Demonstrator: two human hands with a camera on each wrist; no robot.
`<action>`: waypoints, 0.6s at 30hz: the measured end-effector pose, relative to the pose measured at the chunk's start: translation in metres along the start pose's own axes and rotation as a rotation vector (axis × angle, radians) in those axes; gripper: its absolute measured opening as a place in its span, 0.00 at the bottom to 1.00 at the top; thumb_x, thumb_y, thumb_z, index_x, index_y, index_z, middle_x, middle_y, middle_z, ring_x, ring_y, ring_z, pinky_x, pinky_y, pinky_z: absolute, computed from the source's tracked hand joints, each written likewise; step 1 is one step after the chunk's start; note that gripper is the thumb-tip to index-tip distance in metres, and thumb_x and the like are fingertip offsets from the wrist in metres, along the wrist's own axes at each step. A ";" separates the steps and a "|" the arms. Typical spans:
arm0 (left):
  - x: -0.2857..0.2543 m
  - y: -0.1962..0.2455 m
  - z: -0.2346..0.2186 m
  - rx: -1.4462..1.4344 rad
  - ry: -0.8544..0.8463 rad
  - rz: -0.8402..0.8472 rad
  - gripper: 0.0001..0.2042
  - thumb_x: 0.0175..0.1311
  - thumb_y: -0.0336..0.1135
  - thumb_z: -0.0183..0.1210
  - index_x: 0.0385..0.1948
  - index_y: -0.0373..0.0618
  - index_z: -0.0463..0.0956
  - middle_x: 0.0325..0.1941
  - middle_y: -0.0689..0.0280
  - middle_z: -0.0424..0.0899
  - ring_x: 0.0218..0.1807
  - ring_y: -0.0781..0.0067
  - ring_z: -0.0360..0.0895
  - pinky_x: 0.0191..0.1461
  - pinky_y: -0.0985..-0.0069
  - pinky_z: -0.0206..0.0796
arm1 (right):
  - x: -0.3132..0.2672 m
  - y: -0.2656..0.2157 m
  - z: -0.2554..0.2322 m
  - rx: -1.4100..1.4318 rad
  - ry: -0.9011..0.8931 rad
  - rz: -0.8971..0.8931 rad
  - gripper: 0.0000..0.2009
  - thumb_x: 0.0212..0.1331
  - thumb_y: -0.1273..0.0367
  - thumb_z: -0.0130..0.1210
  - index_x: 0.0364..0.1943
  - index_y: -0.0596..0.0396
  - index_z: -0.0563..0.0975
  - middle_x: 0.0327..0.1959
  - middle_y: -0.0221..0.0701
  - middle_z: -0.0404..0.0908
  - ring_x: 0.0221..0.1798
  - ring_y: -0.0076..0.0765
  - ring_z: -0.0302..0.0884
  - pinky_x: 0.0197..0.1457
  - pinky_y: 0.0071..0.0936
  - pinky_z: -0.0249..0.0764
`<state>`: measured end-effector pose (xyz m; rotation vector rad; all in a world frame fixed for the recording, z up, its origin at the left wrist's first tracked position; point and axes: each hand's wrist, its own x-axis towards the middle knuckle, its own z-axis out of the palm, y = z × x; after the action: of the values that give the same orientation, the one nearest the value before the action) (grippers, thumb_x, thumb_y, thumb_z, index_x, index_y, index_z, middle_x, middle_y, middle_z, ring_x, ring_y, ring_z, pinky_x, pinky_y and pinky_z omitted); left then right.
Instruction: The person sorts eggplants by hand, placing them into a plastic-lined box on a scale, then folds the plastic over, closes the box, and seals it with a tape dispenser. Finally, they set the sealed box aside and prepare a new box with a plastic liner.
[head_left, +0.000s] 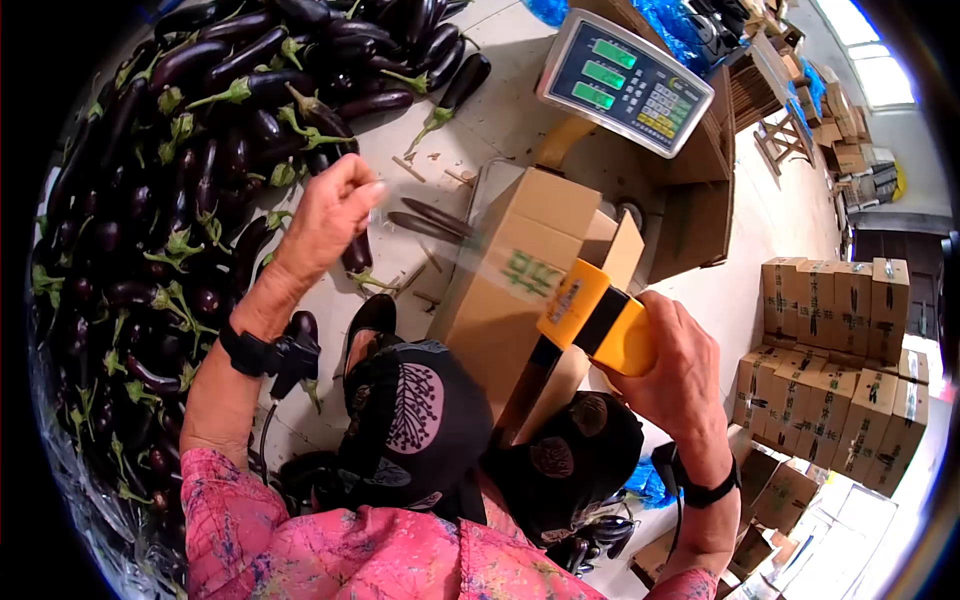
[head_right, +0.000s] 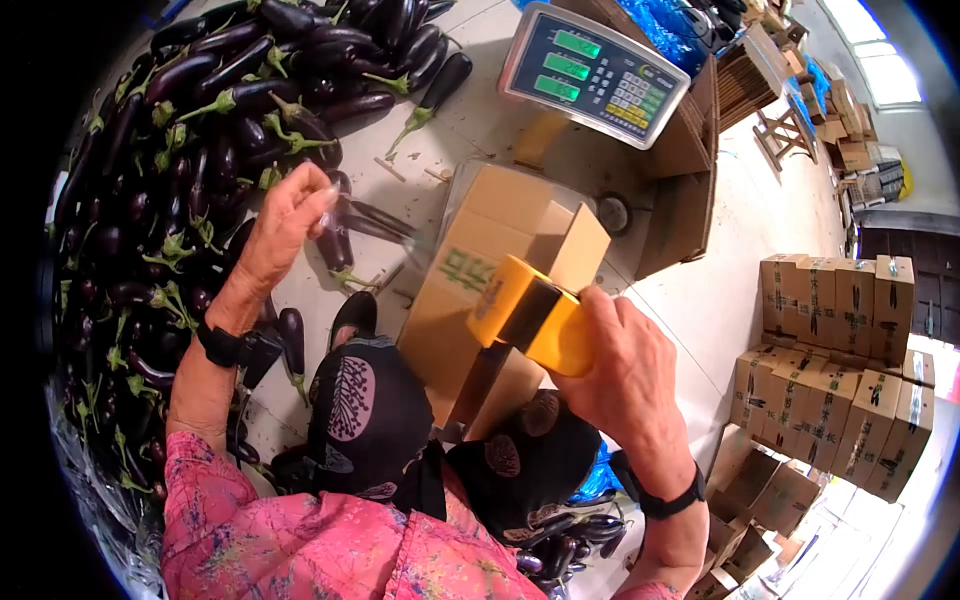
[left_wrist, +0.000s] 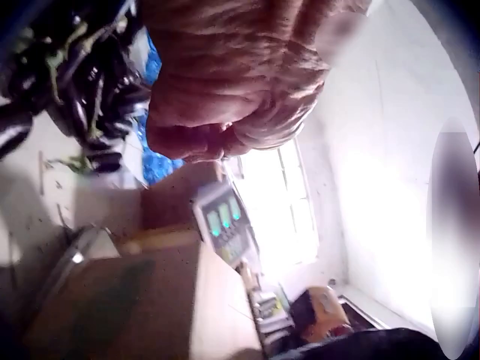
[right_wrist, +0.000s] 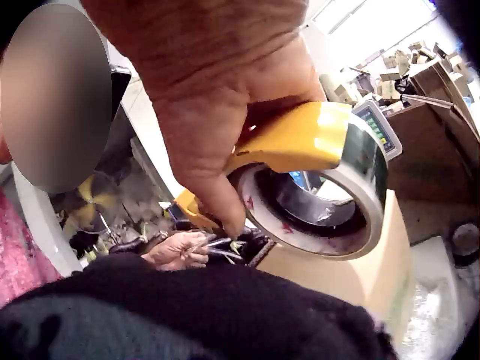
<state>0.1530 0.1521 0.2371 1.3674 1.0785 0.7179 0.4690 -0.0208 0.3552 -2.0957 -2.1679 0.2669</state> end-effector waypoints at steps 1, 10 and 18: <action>-0.001 -0.011 -0.008 0.001 -0.028 0.005 0.08 0.69 0.38 0.55 0.32 0.45 0.70 0.26 0.78 0.67 0.27 0.89 0.61 0.31 0.86 0.55 | 0.003 -0.002 0.001 -0.002 -0.041 0.004 0.26 0.41 0.64 0.72 0.46 0.54 0.73 0.30 0.38 0.76 0.34 0.50 0.78 0.36 0.42 0.74; 0.000 -0.094 0.007 0.041 0.028 -0.021 0.07 0.72 0.36 0.51 0.35 0.45 0.67 0.26 0.77 0.65 0.26 0.88 0.60 0.29 0.85 0.55 | 0.029 -0.009 0.017 -0.080 -0.190 -0.028 0.24 0.42 0.64 0.70 0.44 0.55 0.72 0.29 0.40 0.76 0.32 0.51 0.79 0.33 0.44 0.74; 0.011 -0.129 0.041 0.303 0.123 0.094 0.08 0.70 0.33 0.52 0.39 0.38 0.66 0.32 0.50 0.78 0.36 0.43 0.76 0.42 0.59 0.68 | 0.034 -0.010 0.025 -0.105 -0.213 -0.009 0.24 0.41 0.64 0.69 0.44 0.55 0.73 0.29 0.40 0.76 0.32 0.51 0.78 0.33 0.43 0.72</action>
<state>0.1705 0.1298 0.1040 1.6572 1.2650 0.7357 0.4528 0.0117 0.3314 -2.2042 -2.3568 0.4017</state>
